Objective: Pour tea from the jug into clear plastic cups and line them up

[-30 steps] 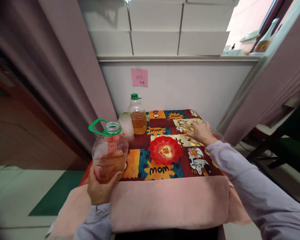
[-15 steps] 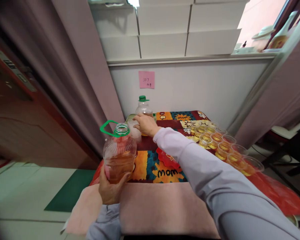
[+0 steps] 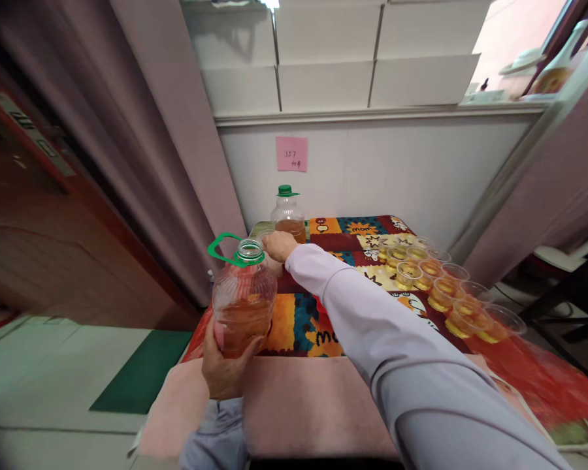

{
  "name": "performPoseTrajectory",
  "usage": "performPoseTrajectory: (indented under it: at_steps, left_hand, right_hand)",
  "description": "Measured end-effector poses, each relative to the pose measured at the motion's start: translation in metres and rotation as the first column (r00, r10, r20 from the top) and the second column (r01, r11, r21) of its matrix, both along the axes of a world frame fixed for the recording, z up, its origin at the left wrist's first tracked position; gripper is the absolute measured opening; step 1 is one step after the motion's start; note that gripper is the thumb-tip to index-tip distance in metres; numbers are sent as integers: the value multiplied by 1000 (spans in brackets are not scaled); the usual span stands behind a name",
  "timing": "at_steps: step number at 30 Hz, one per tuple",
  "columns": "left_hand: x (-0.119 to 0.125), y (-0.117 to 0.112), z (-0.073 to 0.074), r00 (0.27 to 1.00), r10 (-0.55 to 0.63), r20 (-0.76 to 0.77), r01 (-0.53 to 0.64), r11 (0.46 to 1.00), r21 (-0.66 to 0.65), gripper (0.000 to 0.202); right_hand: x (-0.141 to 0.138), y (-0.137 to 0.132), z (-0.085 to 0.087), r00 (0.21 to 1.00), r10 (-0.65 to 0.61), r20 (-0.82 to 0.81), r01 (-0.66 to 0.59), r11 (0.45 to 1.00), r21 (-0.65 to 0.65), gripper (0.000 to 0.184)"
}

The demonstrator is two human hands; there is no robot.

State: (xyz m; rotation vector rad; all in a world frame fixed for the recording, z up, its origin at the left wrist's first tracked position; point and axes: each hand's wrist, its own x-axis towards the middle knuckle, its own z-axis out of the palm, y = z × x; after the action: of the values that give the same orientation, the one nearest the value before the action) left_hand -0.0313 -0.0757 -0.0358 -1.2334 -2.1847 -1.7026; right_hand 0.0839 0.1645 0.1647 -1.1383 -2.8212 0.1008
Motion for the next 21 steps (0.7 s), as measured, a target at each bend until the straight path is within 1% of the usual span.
performPoseTrajectory:
  at_steps: [4,8,11,17,21]
  left_hand:
    - [-2,2,-5,999,-8,-32,10,998,60,111]
    - [-1,2,-6,999,-3,-42,6,998,60,114]
    - [0,2,-6,999,6,-43,-3,999,54,116]
    - [0,3,-7,996,-6,-91,15,996,93,116]
    - [1,3,-4,997,-1,-82,8,997,81,117]
  right_hand:
    - [4,6,2,997,-7,72,5,1000,15,34]
    - [17,11,1,994,-5,112,0,999,44,40]
    - [31,15,-1,991,-15,130,7,998,66,43]
    - [66,24,-7,987,-49,150,37,996,86,39]
    - [84,24,-7,988,-70,139,58,994,88,38]
